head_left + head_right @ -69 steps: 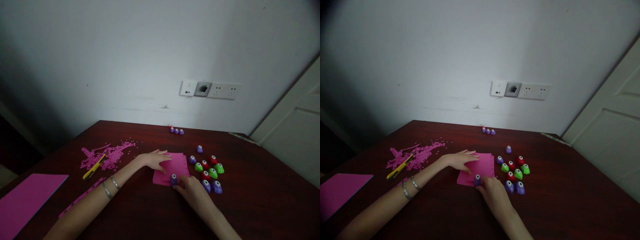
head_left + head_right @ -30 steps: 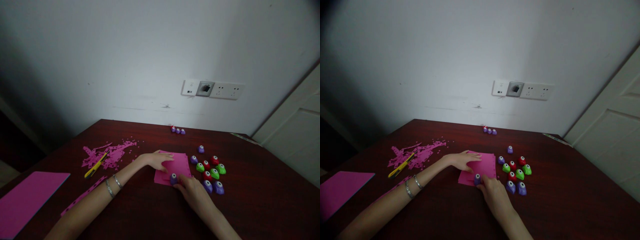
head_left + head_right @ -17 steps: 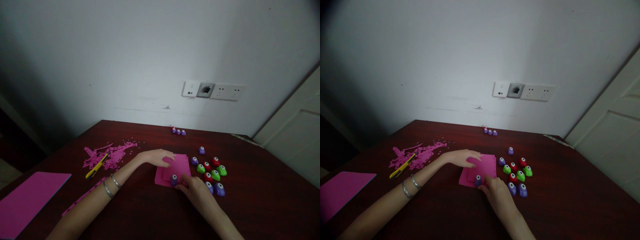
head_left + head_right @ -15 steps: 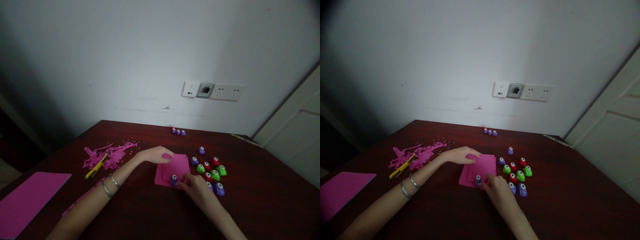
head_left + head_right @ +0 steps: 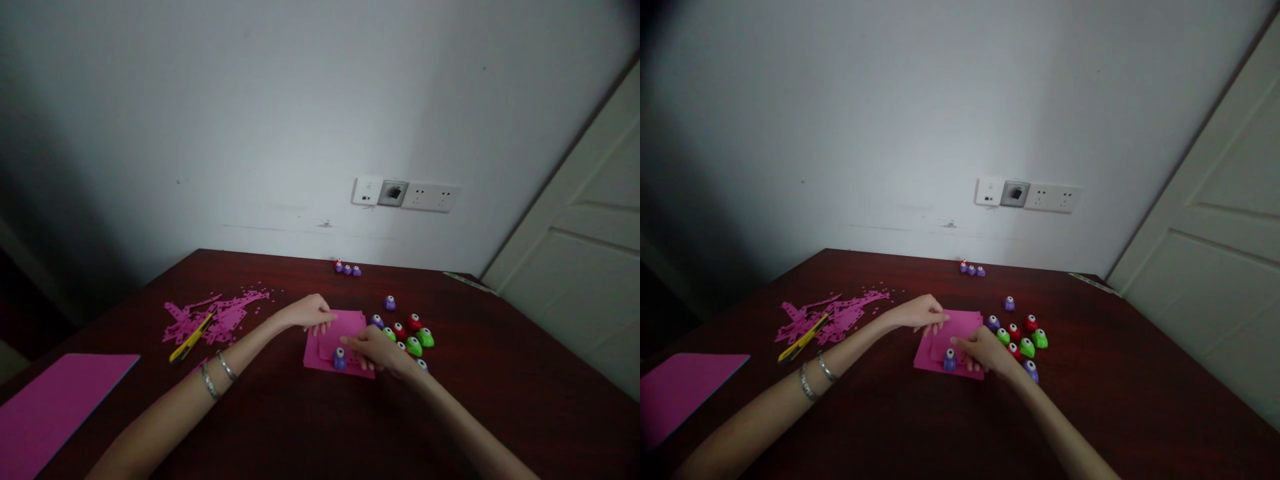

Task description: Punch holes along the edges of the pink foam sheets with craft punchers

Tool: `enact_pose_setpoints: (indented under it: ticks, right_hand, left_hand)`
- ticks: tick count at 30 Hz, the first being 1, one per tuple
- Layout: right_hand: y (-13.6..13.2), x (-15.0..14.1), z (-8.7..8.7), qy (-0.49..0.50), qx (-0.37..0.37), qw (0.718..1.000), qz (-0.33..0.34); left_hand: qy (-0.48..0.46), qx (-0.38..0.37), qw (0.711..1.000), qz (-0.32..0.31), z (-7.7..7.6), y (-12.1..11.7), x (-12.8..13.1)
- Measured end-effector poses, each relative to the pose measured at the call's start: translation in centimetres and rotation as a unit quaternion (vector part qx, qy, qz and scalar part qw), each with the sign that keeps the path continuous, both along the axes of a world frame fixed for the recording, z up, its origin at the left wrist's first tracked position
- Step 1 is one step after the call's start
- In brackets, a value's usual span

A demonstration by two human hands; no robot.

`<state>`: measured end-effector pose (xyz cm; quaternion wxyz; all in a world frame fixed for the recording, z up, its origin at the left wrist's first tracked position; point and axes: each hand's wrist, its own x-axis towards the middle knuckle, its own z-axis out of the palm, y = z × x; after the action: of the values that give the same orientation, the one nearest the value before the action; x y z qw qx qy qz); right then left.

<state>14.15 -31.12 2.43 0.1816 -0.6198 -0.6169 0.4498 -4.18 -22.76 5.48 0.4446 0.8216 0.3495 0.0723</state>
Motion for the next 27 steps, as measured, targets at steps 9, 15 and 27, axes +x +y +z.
enact_pose_setpoints:
  ticks: [9, 15, 27]
  right_hand:
    - [0.3, 0.2, -0.1, 0.029, -0.035, 0.997, 0.062]
    - [0.7, -0.1, -0.5, 0.022, -0.054, 0.995, 0.082]
    - [1.8, -0.3, 0.7, -0.026, -0.142, 0.98, 0.136]
  left_hand:
    - [0.052, -0.097, 0.994, -0.03, -0.5, -0.7, 0.0]
    - [0.084, -0.151, 0.982, -0.08, -0.9, -1.1, 0.7]
    - [0.217, -0.239, 0.942, -0.092, -1.4, -0.2, 2.1]
